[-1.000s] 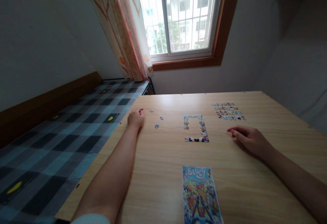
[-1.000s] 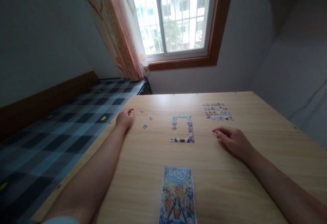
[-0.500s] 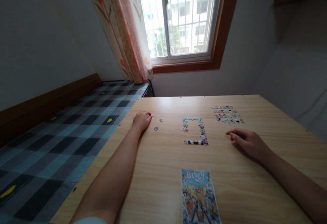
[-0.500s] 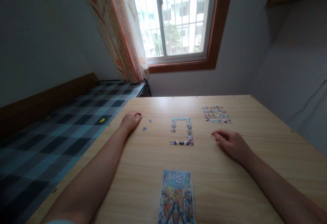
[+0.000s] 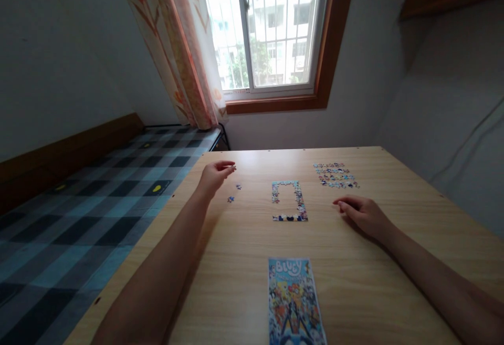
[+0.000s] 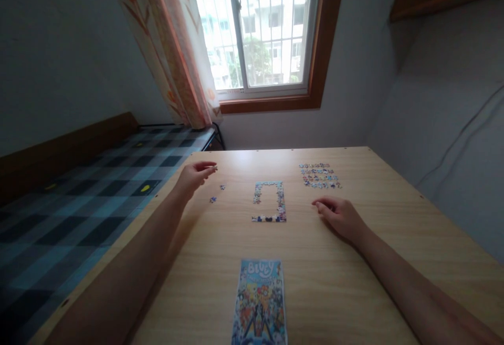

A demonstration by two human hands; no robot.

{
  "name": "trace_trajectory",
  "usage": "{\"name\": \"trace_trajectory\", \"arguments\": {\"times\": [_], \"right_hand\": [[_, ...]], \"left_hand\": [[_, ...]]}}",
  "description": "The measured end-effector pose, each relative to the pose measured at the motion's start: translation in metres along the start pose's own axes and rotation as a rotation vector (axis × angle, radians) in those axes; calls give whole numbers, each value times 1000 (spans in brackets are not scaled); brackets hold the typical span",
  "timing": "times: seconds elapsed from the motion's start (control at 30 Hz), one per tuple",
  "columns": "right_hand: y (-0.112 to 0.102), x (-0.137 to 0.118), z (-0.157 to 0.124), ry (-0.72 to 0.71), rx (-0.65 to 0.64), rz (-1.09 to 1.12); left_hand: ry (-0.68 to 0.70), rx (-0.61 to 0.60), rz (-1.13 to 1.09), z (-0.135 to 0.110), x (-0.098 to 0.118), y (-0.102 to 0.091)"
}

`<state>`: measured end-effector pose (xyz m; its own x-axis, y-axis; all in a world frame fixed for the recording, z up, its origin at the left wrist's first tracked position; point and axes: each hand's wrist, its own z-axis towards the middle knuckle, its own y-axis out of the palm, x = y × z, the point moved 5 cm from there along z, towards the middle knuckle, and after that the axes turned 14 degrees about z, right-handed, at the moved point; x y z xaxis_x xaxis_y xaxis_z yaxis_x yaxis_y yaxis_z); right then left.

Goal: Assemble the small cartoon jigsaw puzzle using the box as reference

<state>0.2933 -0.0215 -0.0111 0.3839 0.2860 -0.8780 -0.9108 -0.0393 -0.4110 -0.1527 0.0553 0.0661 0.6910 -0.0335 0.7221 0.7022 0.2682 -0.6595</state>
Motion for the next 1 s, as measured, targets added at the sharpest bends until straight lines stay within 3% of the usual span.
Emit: {"name": "trace_trajectory", "arguments": {"times": [0.13, 0.2, 0.3, 0.63, 1.0], "right_hand": [[0, -3, 1, -17, 10, -15], [0, -4, 0, -14, 6, -24], [0, -6, 0, -1, 1, -33], [-1, -7, -3, 41, -13, -56], [-1, -3, -7, 103, -47, -83]], "left_hand": [[-47, -232, -206, -39, 35, 44], [-109, -358, -226, -61, 37, 67], [-173, -392, -277, -84, 30, 84], [-119, -353, -298, -92, 25, 87], [-146, -333, -379, -96, 27, 86]]}}
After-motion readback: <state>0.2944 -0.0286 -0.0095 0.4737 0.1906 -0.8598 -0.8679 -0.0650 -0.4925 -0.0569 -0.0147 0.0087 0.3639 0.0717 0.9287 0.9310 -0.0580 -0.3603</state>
